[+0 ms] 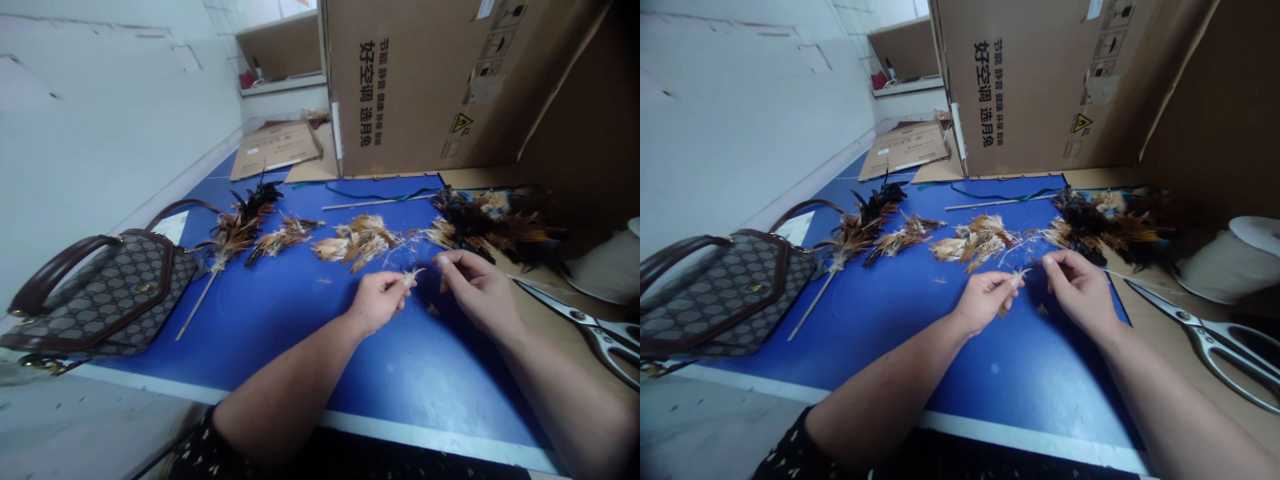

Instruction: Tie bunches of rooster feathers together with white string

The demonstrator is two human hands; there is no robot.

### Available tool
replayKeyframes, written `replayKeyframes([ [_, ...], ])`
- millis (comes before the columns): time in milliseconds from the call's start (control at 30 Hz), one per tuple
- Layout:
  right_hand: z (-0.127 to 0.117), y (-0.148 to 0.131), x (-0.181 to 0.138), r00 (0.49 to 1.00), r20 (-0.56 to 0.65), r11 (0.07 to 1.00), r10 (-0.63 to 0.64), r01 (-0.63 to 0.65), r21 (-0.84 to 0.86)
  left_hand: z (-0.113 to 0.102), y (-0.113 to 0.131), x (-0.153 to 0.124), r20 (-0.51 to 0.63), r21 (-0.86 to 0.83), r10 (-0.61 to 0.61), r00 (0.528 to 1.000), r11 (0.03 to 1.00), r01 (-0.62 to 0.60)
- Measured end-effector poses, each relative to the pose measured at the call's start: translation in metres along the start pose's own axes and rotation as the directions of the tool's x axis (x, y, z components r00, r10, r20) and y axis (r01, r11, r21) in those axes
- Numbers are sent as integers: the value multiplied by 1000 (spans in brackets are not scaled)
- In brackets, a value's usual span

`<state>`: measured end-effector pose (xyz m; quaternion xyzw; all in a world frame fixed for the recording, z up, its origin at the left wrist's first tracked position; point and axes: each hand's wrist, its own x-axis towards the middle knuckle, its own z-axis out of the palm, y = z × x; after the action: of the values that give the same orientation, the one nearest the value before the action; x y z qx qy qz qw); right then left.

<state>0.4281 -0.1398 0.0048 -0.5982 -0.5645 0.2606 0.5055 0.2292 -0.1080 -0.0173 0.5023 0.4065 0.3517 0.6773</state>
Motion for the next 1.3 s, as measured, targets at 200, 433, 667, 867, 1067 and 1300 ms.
replayKeyframes([
  [200, -33, 4, 11, 922, 370, 916, -116, 243, -319, -1, -1, 2, -64, -60, 33, 997, 998, -37],
  [433, -29, 8, 6, 761, 646, 821, -56, 403, -405, -1, -3, 3, -81, -100, 62, 995, 993, -70],
  [667, -2, -5, -6, 944, 228, 918, -238, 295, -263, 2, -2, 0, -11, -13, 44, 999, 999, -44],
  [867, 6, -8, -8, 918, 196, 923, -346, 370, -105, 1, -9, 1, 31, 107, 148, 988, 983, -151],
  [1067, 3, -16, -9, 935, 147, 939, -322, 335, -79, 2, -12, 2, 31, 168, 168, 985, 971, -171],
  [1300, -7, -6, -3, 995, -96, 1000, 6, -3, 27, 4, -14, 4, -33, 97, 32, 999, 995, -29],
])
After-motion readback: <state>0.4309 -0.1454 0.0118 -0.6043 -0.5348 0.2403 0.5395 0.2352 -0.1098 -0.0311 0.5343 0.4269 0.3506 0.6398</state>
